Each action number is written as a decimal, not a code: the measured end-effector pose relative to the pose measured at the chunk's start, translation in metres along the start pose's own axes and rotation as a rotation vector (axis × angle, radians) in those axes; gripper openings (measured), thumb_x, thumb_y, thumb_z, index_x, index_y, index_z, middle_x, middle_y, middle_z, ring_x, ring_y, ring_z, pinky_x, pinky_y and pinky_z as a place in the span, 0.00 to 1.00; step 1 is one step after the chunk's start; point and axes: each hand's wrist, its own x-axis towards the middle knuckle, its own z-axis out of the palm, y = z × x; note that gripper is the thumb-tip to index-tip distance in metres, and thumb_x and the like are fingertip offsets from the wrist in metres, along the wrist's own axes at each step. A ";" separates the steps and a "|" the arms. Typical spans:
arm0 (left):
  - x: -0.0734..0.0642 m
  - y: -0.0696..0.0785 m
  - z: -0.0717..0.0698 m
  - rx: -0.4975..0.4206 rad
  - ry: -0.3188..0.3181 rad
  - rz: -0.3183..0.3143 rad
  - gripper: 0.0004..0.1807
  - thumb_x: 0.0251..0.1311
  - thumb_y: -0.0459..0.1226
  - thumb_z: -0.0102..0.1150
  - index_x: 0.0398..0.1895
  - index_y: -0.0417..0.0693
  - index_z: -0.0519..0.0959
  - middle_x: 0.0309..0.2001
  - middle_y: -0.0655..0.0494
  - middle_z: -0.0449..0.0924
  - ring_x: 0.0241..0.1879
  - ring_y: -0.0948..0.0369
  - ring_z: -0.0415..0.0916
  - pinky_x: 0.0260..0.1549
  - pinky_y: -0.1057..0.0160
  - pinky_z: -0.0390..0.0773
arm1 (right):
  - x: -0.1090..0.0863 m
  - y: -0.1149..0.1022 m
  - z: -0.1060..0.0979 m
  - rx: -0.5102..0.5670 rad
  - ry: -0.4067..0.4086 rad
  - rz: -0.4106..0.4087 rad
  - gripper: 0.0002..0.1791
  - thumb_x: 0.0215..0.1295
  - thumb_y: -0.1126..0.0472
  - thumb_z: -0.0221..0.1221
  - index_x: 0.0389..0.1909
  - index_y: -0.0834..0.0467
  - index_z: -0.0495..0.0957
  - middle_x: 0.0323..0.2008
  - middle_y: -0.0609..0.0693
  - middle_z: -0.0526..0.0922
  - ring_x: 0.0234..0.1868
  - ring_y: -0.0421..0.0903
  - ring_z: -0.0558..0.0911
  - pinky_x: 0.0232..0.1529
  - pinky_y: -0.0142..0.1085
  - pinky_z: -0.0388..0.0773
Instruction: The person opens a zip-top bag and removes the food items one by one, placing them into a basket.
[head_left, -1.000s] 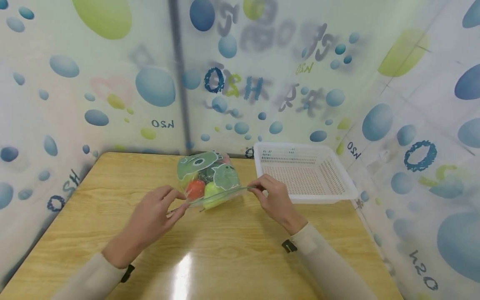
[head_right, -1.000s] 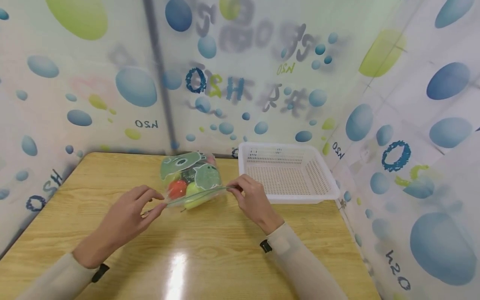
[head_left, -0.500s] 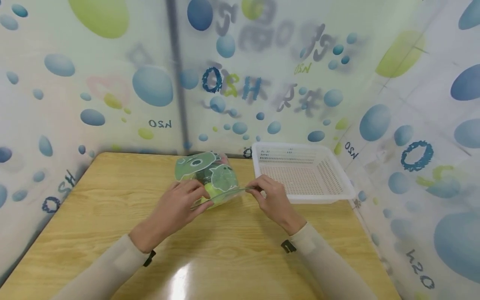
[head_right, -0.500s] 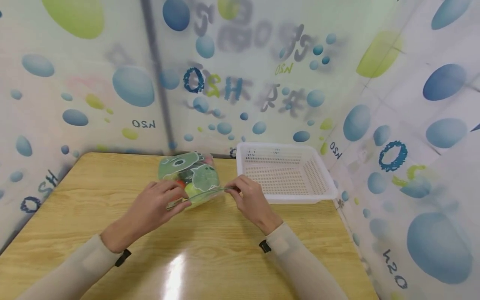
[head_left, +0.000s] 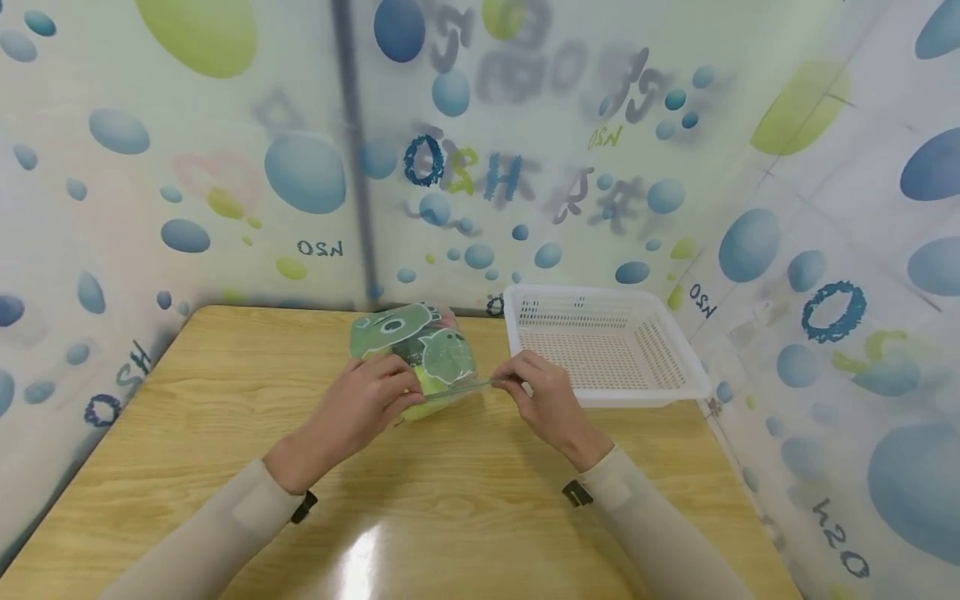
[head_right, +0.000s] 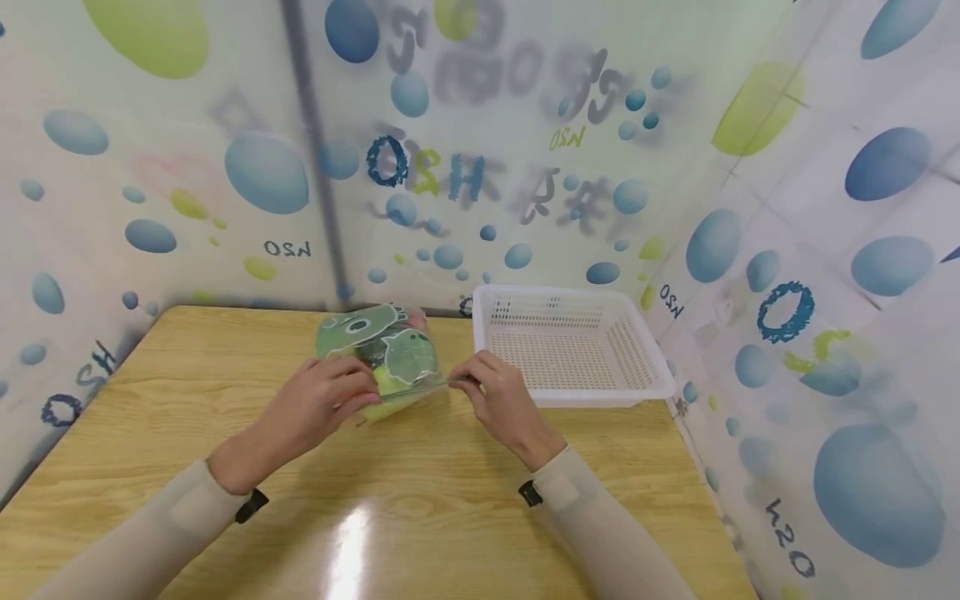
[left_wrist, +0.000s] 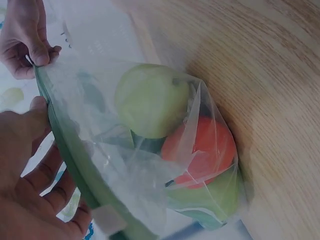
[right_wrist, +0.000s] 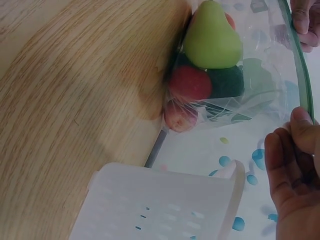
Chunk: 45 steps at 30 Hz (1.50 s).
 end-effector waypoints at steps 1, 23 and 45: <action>0.000 -0.001 0.000 0.000 -0.004 0.000 0.06 0.68 0.42 0.84 0.38 0.59 0.92 0.43 0.62 0.90 0.46 0.59 0.86 0.42 0.56 0.74 | 0.000 0.000 0.000 -0.001 0.000 -0.002 0.07 0.74 0.72 0.75 0.46 0.59 0.91 0.43 0.51 0.92 0.42 0.44 0.92 0.43 0.34 0.92; 0.019 -0.008 0.006 -0.006 -0.387 -0.106 0.41 0.73 0.56 0.80 0.86 0.62 0.78 0.89 0.41 0.68 0.86 0.31 0.68 0.71 0.14 0.75 | -0.009 0.009 -0.002 0.012 -0.022 0.005 0.02 0.79 0.65 0.71 0.47 0.57 0.92 0.46 0.49 0.92 0.46 0.44 0.93 0.47 0.36 0.93; 0.030 -0.021 0.028 0.004 -0.476 -0.205 0.35 0.89 0.48 0.59 0.91 0.47 0.70 0.89 0.27 0.64 0.88 0.32 0.65 0.78 0.20 0.73 | -0.005 -0.013 0.000 -0.071 0.006 0.008 0.27 0.73 0.65 0.79 0.70 0.58 0.86 0.72 0.61 0.83 0.74 0.58 0.83 0.70 0.51 0.89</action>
